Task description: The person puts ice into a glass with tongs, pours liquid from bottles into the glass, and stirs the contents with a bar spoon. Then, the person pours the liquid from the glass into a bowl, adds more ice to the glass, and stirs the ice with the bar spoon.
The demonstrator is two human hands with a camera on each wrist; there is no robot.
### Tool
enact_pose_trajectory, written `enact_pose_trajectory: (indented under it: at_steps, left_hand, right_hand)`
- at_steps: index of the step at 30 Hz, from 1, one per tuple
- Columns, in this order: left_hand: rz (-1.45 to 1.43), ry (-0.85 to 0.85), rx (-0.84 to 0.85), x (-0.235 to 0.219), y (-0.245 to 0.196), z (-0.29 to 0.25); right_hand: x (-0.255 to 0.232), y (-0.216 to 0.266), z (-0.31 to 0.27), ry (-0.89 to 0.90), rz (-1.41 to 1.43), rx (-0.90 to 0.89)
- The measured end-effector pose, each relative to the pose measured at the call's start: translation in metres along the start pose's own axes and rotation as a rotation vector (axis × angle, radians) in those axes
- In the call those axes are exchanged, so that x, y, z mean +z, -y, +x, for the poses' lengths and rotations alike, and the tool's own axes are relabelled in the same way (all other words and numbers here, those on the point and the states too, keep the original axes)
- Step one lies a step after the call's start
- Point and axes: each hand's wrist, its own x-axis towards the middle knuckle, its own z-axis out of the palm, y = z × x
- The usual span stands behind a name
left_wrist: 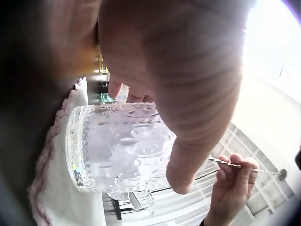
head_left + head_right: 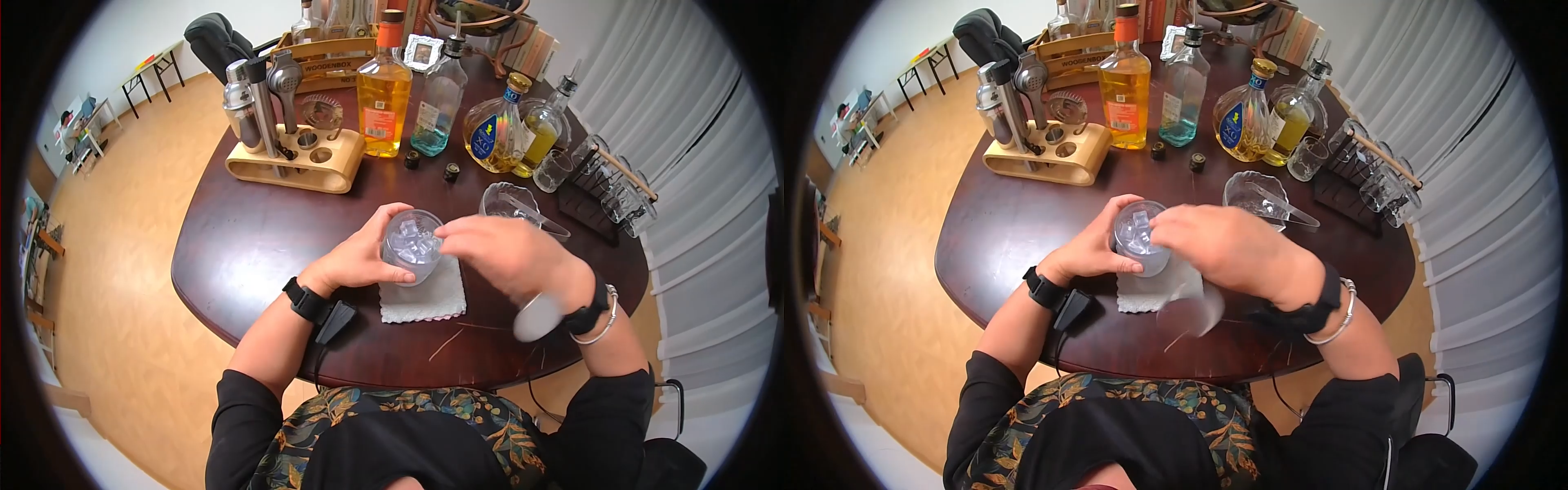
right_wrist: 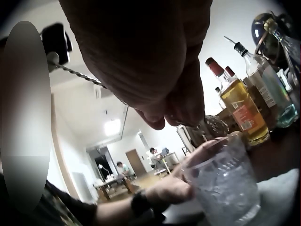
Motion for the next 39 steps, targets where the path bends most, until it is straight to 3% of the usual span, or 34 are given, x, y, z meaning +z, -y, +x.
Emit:
enact_pose_trajectory:
  at_steps: [3,7,12,14,22,25,30,34,37,39]
  left_hand:
    - [-0.016,0.019,0.008,-0.003,-0.007,-0.001]
    - [-0.018,0.056,0.037,-0.005,-0.007,-0.001]
    - [-0.05,0.123,0.015,-0.01,-0.01,-0.001]
    - [-0.064,0.137,0.017,-0.011,-0.009,0.001]
    - [0.014,0.068,0.089,-0.004,-0.006,-0.003]
    - [0.1,0.047,0.102,0.0,-0.009,-0.004]
    - [0.077,0.033,-0.031,0.0,-0.002,-0.002]
    - [0.04,0.052,0.024,-0.003,-0.004,-0.002]
    - [0.056,0.059,0.04,-0.004,-0.007,-0.003]
    - [0.001,0.075,0.009,-0.003,-0.013,-0.003]
  right_hand:
    - [0.022,-0.006,-0.002,0.177,-0.061,-0.011]
    - [0.046,-0.032,-0.001,-0.062,0.184,0.087]
    - [0.036,-0.031,0.005,-0.105,0.656,0.627]
    - [0.031,-0.027,0.003,-0.148,0.691,0.644]
    - [0.006,-0.007,0.004,-0.268,0.502,0.554]
    - [-0.015,0.001,0.006,-0.199,0.081,0.34]
    - [0.002,-0.002,0.007,-0.024,-0.075,-0.089]
    - [0.024,-0.008,0.005,0.048,0.006,-0.056]
    - [0.035,-0.03,0.005,-0.078,0.077,0.23]
    - [0.034,-0.036,0.007,-0.103,0.247,0.327]
